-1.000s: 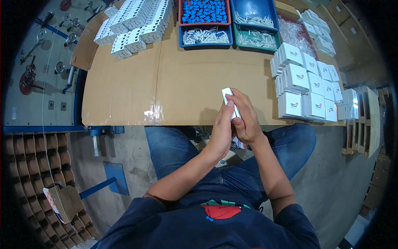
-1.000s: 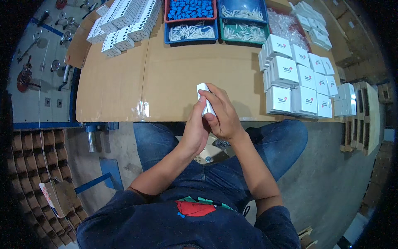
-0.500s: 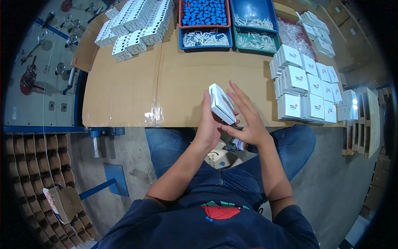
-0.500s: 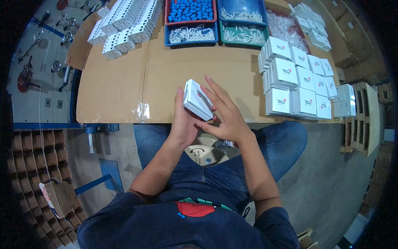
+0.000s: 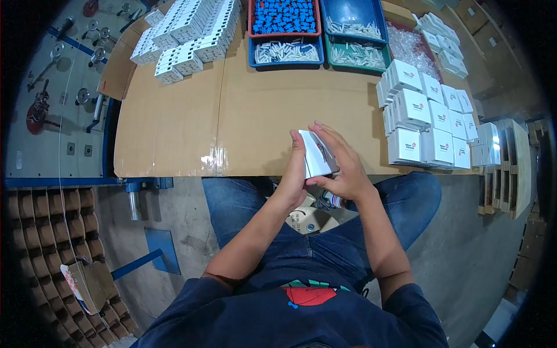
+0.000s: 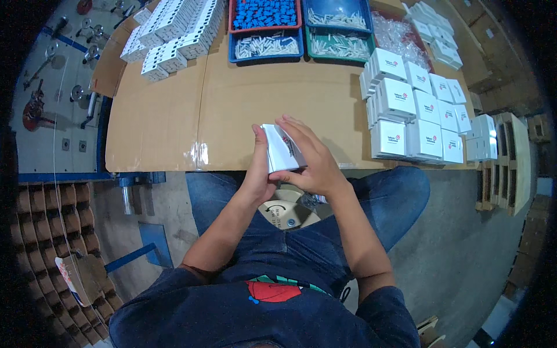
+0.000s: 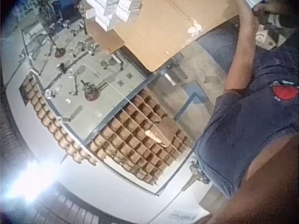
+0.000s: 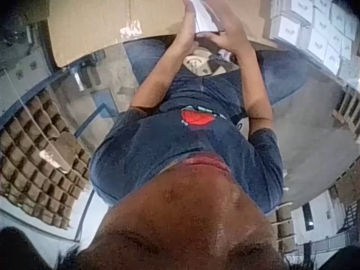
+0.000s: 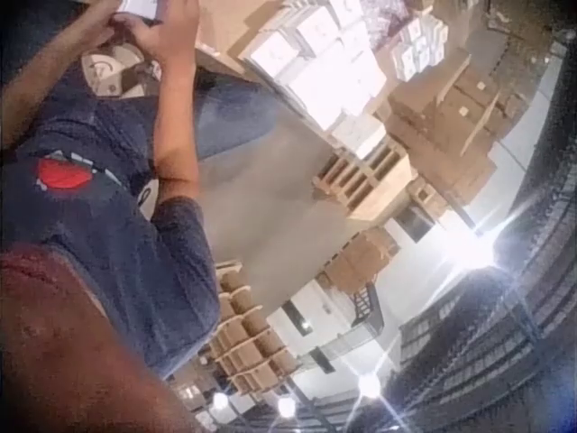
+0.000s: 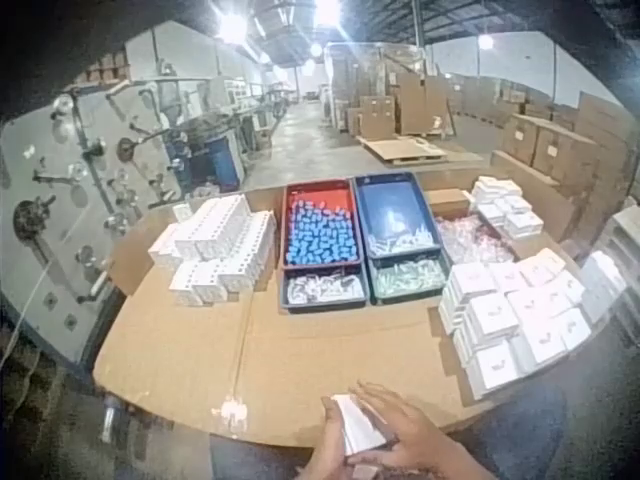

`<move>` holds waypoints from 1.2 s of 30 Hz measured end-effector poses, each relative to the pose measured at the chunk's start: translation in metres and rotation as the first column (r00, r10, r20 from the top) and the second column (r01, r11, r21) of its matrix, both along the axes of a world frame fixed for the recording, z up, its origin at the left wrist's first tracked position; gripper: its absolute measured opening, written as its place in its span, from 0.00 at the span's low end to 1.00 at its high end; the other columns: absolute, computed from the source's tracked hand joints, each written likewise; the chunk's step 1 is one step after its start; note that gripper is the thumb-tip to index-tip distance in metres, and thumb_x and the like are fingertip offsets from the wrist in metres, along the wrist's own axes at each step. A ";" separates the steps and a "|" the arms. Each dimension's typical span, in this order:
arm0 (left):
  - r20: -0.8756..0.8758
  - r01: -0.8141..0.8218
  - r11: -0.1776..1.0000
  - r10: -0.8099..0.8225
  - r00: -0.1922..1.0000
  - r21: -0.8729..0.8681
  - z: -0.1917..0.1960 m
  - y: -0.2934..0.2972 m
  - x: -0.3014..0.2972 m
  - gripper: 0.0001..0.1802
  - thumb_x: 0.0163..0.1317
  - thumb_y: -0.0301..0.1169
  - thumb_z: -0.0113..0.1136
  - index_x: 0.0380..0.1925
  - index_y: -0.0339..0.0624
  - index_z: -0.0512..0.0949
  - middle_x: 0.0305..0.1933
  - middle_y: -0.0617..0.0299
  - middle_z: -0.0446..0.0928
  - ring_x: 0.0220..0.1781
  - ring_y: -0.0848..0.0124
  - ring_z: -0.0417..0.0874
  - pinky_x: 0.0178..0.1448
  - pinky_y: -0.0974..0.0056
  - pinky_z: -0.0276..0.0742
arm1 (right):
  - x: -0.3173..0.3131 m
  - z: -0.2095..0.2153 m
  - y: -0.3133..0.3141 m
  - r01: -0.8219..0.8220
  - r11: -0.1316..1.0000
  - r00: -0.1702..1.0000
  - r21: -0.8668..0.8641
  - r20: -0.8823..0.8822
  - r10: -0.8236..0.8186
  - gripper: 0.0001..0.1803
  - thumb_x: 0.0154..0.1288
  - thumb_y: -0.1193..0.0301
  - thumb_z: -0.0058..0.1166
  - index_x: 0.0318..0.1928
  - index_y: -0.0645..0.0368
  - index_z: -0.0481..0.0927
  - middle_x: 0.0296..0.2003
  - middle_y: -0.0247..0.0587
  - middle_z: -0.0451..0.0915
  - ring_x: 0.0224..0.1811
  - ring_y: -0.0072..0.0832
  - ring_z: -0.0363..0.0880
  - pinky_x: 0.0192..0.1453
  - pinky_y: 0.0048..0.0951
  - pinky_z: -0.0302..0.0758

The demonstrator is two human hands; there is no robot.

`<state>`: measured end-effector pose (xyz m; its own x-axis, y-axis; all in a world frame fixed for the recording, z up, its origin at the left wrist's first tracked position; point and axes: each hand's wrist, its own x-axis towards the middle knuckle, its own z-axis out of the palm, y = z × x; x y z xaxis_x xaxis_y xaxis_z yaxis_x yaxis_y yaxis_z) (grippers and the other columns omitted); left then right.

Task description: Packaging electronic modules into small boxes and adding components from plastic bins.

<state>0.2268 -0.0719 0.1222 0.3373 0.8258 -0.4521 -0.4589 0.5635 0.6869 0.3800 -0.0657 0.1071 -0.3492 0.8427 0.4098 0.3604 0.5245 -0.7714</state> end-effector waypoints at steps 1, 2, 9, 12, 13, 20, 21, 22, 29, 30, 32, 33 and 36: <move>0.003 -0.028 0.999 0.028 1.000 -0.029 0.003 -0.001 0.001 0.52 0.68 0.78 0.29 0.66 0.43 0.69 0.55 0.54 0.80 0.55 0.65 0.86 0.57 0.60 0.84 | -0.001 0.000 -0.001 -0.016 1.000 1.000 -0.018 -0.007 0.016 0.55 0.50 0.47 0.76 0.74 0.63 0.68 0.69 0.56 0.70 0.72 0.54 0.71 0.73 0.46 0.71; 0.003 -0.027 0.999 0.027 1.000 -0.030 0.003 -0.001 0.001 0.52 0.68 0.78 0.29 0.66 0.43 0.69 0.55 0.54 0.80 0.55 0.65 0.86 0.57 0.60 0.84 | 0.000 0.001 -0.002 -0.015 1.000 1.000 -0.020 -0.006 0.015 0.55 0.50 0.47 0.76 0.74 0.63 0.68 0.69 0.56 0.70 0.72 0.54 0.71 0.73 0.46 0.71; 0.084 -0.006 1.000 0.007 0.996 -0.015 -0.001 -0.005 0.001 0.45 0.71 0.75 0.34 0.63 0.46 0.71 0.51 0.59 0.80 0.52 0.68 0.85 0.55 0.61 0.84 | -0.002 -0.007 -0.004 0.011 0.999 0.999 0.042 0.038 -0.013 0.55 0.61 0.35 0.62 0.73 0.68 0.67 0.62 0.61 0.68 0.63 0.55 0.73 0.66 0.46 0.73; 0.110 -0.015 1.000 0.016 0.994 -0.007 -0.004 -0.006 0.001 0.42 0.73 0.73 0.35 0.61 0.46 0.72 0.50 0.60 0.79 0.51 0.70 0.84 0.55 0.63 0.84 | -0.003 -0.010 -0.004 0.015 0.998 1.000 0.061 0.003 -0.015 0.55 0.64 0.32 0.55 0.72 0.70 0.67 0.62 0.64 0.68 0.62 0.56 0.72 0.67 0.46 0.73; 0.118 -0.026 1.000 0.027 0.993 -0.009 -0.004 -0.007 0.001 0.41 0.74 0.72 0.36 0.61 0.46 0.72 0.49 0.61 0.79 0.50 0.71 0.84 0.54 0.63 0.83 | -0.004 -0.010 -0.004 0.012 0.998 1.000 0.065 -0.011 -0.011 0.55 0.66 0.31 0.52 0.72 0.72 0.67 0.62 0.65 0.68 0.62 0.56 0.72 0.67 0.45 0.72; 0.049 -0.052 0.998 0.054 0.997 -0.047 -0.002 -0.008 0.003 0.39 0.76 0.70 0.36 0.60 0.47 0.73 0.50 0.61 0.79 0.51 0.71 0.84 0.54 0.62 0.84 | -0.006 -0.015 -0.004 0.001 0.998 0.998 0.068 -0.057 0.003 0.54 0.69 0.33 0.49 0.72 0.73 0.67 0.62 0.65 0.68 0.62 0.56 0.72 0.68 0.45 0.72; 0.046 -0.056 0.998 0.057 0.997 -0.036 -0.002 -0.008 0.003 0.39 0.75 0.70 0.35 0.60 0.47 0.72 0.49 0.61 0.79 0.51 0.71 0.84 0.53 0.62 0.84 | -0.007 -0.016 -0.004 0.004 0.998 0.998 0.070 -0.066 0.001 0.53 0.69 0.33 0.49 0.72 0.73 0.67 0.63 0.65 0.68 0.63 0.57 0.72 0.68 0.45 0.72; 0.044 -0.060 0.998 0.061 0.997 -0.024 -0.001 -0.008 0.003 0.39 0.75 0.70 0.35 0.60 0.47 0.72 0.49 0.61 0.79 0.50 0.71 0.84 0.52 0.61 0.85 | -0.008 -0.016 -0.005 0.007 0.997 0.997 0.073 -0.076 -0.002 0.53 0.69 0.33 0.50 0.72 0.72 0.67 0.63 0.65 0.68 0.64 0.57 0.72 0.68 0.44 0.71; 0.014 -0.194 0.941 0.198 0.980 0.276 -0.019 -0.004 0.000 0.41 0.75 0.60 0.54 0.75 0.43 0.61 0.69 0.52 0.72 0.68 0.64 0.77 0.71 0.58 0.75 | -0.006 -0.001 0.000 -0.016 0.999 0.993 0.048 -0.117 0.021 0.52 0.71 0.33 0.48 0.76 0.66 0.65 0.71 0.63 0.63 0.71 0.52 0.69 0.72 0.46 0.69; -0.109 -0.149 0.863 0.228 0.967 0.482 -0.017 -0.003 -0.004 0.45 0.71 0.52 0.63 0.78 0.42 0.56 0.73 0.51 0.66 0.74 0.61 0.69 0.76 0.56 0.67 | -0.008 -0.001 -0.004 0.002 0.991 0.953 -0.136 -0.301 -0.043 0.51 0.72 0.33 0.48 0.77 0.64 0.63 0.72 0.61 0.64 0.72 0.49 0.69 0.73 0.46 0.69; -0.219 -0.072 0.734 0.292 0.931 0.675 -0.012 0.000 -0.009 0.56 0.58 0.36 0.79 0.80 0.41 0.52 0.78 0.47 0.59 0.81 0.51 0.59 0.83 0.49 0.55 | -0.005 0.002 -0.005 -0.014 0.949 0.876 -0.314 -0.461 -0.140 0.51 0.72 0.33 0.48 0.78 0.62 0.61 0.73 0.59 0.64 0.72 0.46 0.70 0.73 0.46 0.68; -0.220 -0.069 0.734 0.289 0.932 0.675 -0.017 0.001 -0.013 0.56 0.58 0.36 0.79 0.80 0.41 0.52 0.78 0.47 0.59 0.81 0.51 0.59 0.83 0.49 0.55 | 0.001 0.004 -0.004 -0.155 0.899 0.845 -0.410 -0.527 -0.094 0.48 0.74 0.38 0.50 0.78 0.61 0.60 0.72 0.55 0.66 0.72 0.42 0.70 0.73 0.43 0.69; -0.474 0.258 0.525 0.332 0.815 0.811 -0.032 0.004 -0.026 0.58 0.56 0.38 0.80 0.80 0.41 0.52 0.79 0.44 0.58 0.83 0.47 0.56 0.84 0.46 0.52 | 0.003 0.005 -0.006 -0.275 0.809 0.826 -0.519 -0.558 -0.077 0.40 0.77 0.49 0.54 0.78 0.61 0.61 0.69 0.49 0.71 0.69 0.34 0.72 0.71 0.37 0.70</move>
